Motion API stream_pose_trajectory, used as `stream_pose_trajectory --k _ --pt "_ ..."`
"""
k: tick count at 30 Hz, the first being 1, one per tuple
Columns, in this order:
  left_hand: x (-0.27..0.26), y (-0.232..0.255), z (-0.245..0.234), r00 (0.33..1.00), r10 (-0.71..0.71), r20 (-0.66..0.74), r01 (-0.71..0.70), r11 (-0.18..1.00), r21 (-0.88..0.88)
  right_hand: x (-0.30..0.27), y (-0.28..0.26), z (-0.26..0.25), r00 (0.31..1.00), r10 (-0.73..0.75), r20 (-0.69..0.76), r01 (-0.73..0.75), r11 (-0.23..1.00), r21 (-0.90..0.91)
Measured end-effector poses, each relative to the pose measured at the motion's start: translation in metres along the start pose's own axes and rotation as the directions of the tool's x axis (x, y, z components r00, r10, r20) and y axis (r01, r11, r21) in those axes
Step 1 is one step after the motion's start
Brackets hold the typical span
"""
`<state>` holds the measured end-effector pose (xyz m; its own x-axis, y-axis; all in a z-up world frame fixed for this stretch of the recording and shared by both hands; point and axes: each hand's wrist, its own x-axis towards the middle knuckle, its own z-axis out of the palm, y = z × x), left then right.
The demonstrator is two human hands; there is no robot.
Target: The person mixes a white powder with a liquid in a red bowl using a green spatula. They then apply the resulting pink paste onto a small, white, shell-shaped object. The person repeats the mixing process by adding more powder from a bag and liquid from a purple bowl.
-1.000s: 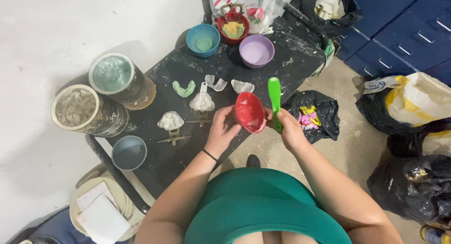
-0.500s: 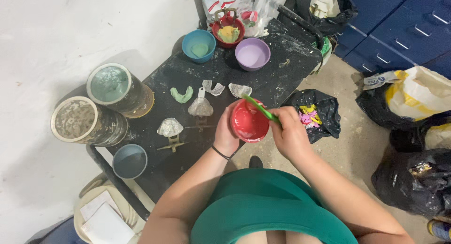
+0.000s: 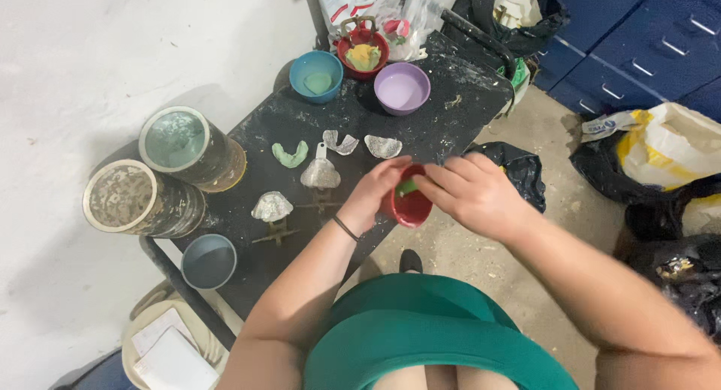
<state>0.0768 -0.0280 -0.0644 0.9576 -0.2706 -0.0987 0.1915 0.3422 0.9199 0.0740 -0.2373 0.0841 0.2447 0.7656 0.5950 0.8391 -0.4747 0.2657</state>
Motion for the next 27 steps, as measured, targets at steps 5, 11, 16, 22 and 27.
stream_pose_trajectory --k 5,11,16,22,27 --pt "-0.017 0.025 0.021 0.996 -0.031 -0.084 0.041 0.99 0.132 -0.032 0.023 0.033 0.992 0.012 0.128 -0.005 0.999 -0.052" --pt "-0.015 0.028 -0.001 0.978 0.136 -0.159 -0.13 0.99 0.05 -0.1 -0.049 0.045 0.91 0.281 0.305 -0.262 0.96 -0.101" --pt "-0.014 0.023 0.016 0.962 0.231 -0.143 -0.256 0.948 -0.187 -0.063 -0.059 0.012 0.897 0.311 0.315 -0.3 0.95 -0.086" --pt "-0.002 0.007 0.014 0.982 0.19 -0.011 -0.175 0.879 -0.444 -0.038 -0.076 -0.011 0.84 0.361 0.405 -0.363 0.929 -0.075" --pt "0.031 -0.046 -0.004 0.974 0.19 0.122 -0.115 0.883 -0.455 -0.035 -0.056 -0.005 0.794 0.451 0.408 -0.39 0.893 -0.227"
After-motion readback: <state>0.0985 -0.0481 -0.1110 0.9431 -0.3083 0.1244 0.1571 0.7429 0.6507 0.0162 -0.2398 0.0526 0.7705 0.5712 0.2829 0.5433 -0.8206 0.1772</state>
